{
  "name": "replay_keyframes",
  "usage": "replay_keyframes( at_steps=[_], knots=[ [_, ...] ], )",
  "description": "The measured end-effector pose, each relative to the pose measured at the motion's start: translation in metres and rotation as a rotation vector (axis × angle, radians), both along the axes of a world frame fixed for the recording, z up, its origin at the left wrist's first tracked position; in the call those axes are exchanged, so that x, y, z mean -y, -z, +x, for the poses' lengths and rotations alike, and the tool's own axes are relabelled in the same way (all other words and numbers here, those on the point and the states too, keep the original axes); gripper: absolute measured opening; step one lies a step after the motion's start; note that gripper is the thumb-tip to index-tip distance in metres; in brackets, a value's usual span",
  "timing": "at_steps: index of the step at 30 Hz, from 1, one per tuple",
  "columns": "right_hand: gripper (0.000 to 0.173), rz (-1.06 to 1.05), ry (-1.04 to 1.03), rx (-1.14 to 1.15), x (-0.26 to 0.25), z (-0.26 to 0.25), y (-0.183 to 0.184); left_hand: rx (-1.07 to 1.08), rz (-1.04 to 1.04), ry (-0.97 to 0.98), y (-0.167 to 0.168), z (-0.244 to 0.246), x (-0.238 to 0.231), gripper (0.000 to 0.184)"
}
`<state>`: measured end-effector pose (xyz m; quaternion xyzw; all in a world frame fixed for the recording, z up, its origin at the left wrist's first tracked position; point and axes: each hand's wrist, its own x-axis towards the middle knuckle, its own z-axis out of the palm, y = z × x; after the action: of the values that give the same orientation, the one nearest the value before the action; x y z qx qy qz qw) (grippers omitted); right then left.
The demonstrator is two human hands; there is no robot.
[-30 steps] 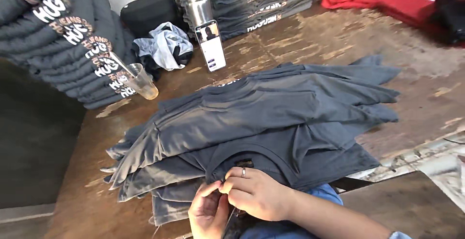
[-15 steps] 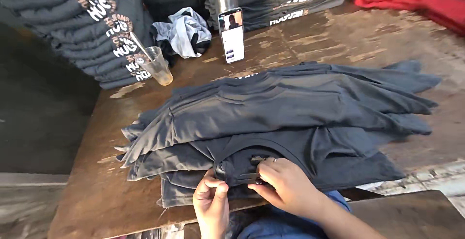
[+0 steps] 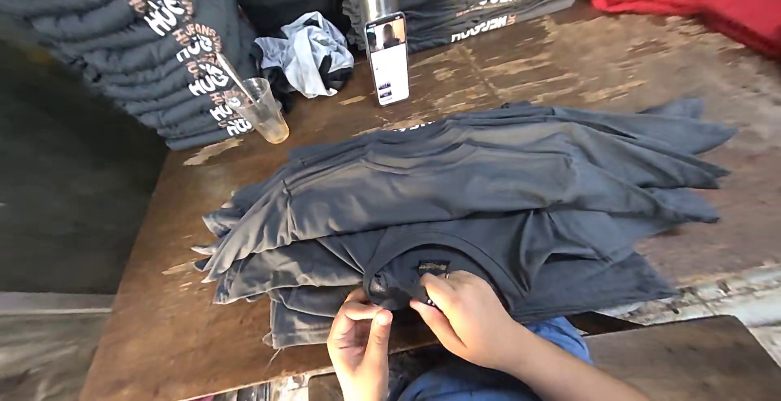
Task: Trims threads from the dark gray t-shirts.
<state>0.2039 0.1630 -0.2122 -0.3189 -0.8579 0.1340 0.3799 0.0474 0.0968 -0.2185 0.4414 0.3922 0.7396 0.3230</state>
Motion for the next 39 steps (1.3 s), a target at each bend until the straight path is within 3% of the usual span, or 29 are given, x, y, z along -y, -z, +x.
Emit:
replay_keyframes(
  at_steps=[4,7,11,14,16,19,23,27,34,37,39],
  knots=[
    [0.031,-0.216,-0.118,-0.326,-0.005,-0.003,-0.010,0.007,0.036,0.056,0.002,-0.002,0.002,0.018],
    [0.032,-0.193,-0.177,-0.367,-0.011,-0.016,-0.017,-0.009,0.056,0.077,0.001,-0.001,0.003,0.030],
    [0.007,-0.096,-0.162,-0.438,-0.005,-0.020,-0.018,-0.092,0.036,-0.003,0.002,0.002,0.002,0.048],
    [0.013,-0.224,-0.427,-0.543,0.008,0.001,-0.024,-0.110,0.017,-0.034,0.005,-0.001,0.000,0.044],
    [0.024,-0.364,-0.583,-0.541,0.012,0.013,-0.023,-0.137,-0.001,-0.082,0.005,-0.001,-0.002,0.030],
    [0.034,-0.292,-0.368,-0.346,0.007,0.022,-0.013,-0.164,-0.017,-0.109,0.002,0.000,-0.004,0.009],
    [0.038,-0.076,-0.096,-0.078,-0.007,0.017,-0.001,-0.109,0.008,-0.079,-0.001,-0.001,-0.002,0.008],
    [0.040,0.071,-0.052,0.083,-0.008,0.008,0.002,-0.095,0.006,-0.042,-0.003,-0.002,0.002,0.005],
    [0.046,0.135,0.000,0.072,-0.010,-0.004,0.005,-0.103,-0.005,-0.052,-0.003,0.001,0.003,0.005],
    [0.048,-0.013,-0.073,-0.108,-0.010,-0.007,-0.003,-0.172,0.000,-0.078,-0.001,-0.001,0.002,0.010],
    [0.041,-0.172,-0.219,-0.263,-0.011,-0.011,-0.008,-0.354,0.041,-0.152,0.003,-0.004,0.001,0.012]
  ],
)
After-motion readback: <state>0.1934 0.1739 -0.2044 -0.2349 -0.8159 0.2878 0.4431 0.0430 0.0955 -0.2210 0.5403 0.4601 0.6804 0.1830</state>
